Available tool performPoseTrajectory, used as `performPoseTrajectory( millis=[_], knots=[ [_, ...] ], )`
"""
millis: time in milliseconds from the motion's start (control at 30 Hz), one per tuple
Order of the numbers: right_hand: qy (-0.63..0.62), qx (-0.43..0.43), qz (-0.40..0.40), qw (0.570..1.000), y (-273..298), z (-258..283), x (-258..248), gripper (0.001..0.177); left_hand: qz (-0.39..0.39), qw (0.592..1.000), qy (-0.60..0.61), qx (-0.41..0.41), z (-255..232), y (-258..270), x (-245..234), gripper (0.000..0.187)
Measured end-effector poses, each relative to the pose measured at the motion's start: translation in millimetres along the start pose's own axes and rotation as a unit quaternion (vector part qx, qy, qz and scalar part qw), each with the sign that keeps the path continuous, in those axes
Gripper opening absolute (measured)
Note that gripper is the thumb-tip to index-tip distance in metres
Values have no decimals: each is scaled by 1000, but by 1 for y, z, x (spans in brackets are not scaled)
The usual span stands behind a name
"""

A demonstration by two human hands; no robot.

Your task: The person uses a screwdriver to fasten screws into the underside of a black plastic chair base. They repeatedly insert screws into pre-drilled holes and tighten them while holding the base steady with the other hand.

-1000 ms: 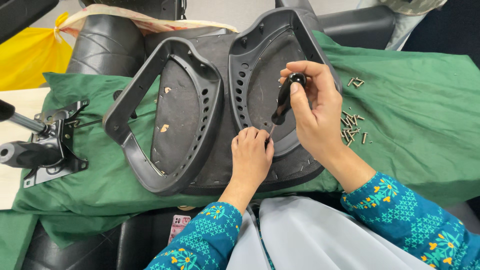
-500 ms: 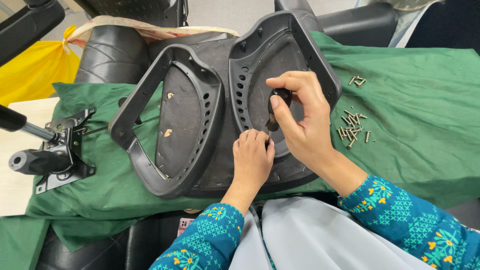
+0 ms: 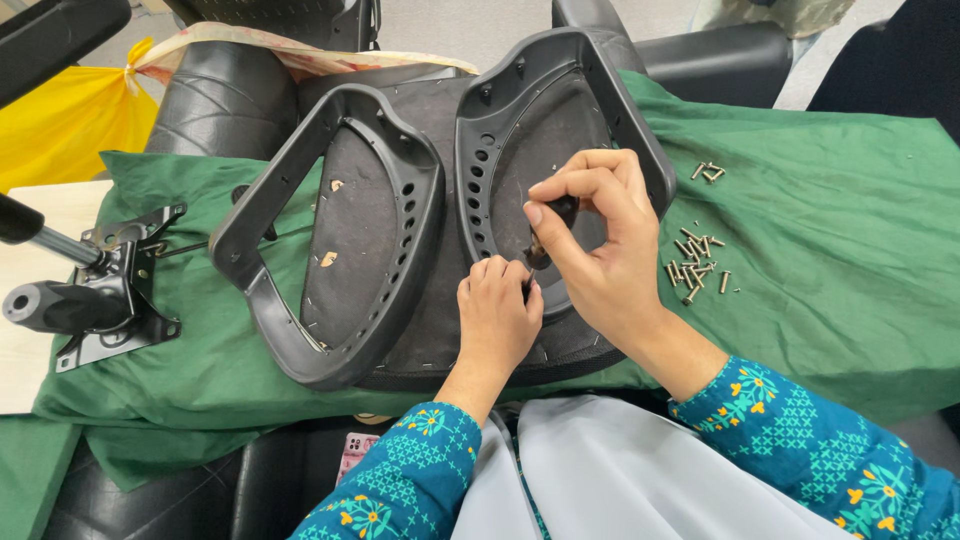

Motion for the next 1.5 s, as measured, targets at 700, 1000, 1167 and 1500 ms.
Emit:
performPoseTrajectory(
  millis=[700, 1000, 1167, 1500],
  knots=[
    [-187, 92, 57, 976, 2, -13, 9, 22, 4, 1000, -12, 13, 1, -1, 2, 13],
    [-12, -35, 10, 999, 0, 16, 1, 27, 25, 1000, -4, -12, 3, 0, 2, 20],
    [-37, 8, 12, 999, 0, 4, 3, 18, 14, 1000, 18, -15, 2, 0, -1, 22],
    [-153, 41, 64, 985, 1, -1, 9, 20, 6, 1000, 10, -3, 1, 0, -1, 19]
  ],
)
Point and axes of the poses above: each hand's wrist, its own y-axis away from the middle knuckle, its own x-axis out of the palm, z = x × y, the point moved 8 cm from there along -y, towards the middle knuckle, and after that the axes turned 7 degrees about x, right-handed, at the moved point
